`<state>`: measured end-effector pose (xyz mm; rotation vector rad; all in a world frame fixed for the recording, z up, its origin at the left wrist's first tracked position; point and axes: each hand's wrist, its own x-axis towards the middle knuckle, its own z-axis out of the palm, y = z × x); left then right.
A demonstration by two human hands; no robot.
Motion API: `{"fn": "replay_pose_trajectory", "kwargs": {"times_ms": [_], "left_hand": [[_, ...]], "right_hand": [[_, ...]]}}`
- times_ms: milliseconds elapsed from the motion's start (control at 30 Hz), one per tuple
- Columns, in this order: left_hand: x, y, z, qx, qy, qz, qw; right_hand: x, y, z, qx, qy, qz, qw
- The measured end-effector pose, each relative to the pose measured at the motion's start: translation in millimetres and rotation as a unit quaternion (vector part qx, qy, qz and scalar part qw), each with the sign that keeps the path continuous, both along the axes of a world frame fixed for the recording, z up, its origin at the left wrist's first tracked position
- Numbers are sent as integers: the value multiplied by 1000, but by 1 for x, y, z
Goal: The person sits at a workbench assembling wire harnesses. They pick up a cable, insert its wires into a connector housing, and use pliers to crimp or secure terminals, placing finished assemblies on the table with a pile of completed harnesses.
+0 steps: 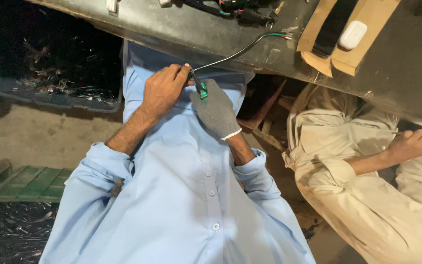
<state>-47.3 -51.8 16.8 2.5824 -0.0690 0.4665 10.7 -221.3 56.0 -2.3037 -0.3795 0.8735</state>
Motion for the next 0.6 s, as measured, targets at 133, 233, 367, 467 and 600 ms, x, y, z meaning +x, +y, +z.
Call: {"fn": "replay_pose_trajectory", "kwargs": {"times_ms": [133, 233, 367, 467, 600], "left_hand": [[7, 5, 4, -33, 72, 12, 997], [7, 13, 10, -75, 86, -3, 993], [0, 15, 13, -368, 153, -38, 916], [-2, 9, 12, -530, 204, -41, 822], [0, -1, 20, -451, 132, -18, 882]], "right_hand": [[8, 14, -15, 89, 12, -35, 995], [14, 19, -16, 151, -7, -8, 989], [15, 6, -8, 134, -11, -12, 991], [17, -1, 4, 119, 39, -15, 992], [19, -1, 11, 142, 30, -24, 989]]}}
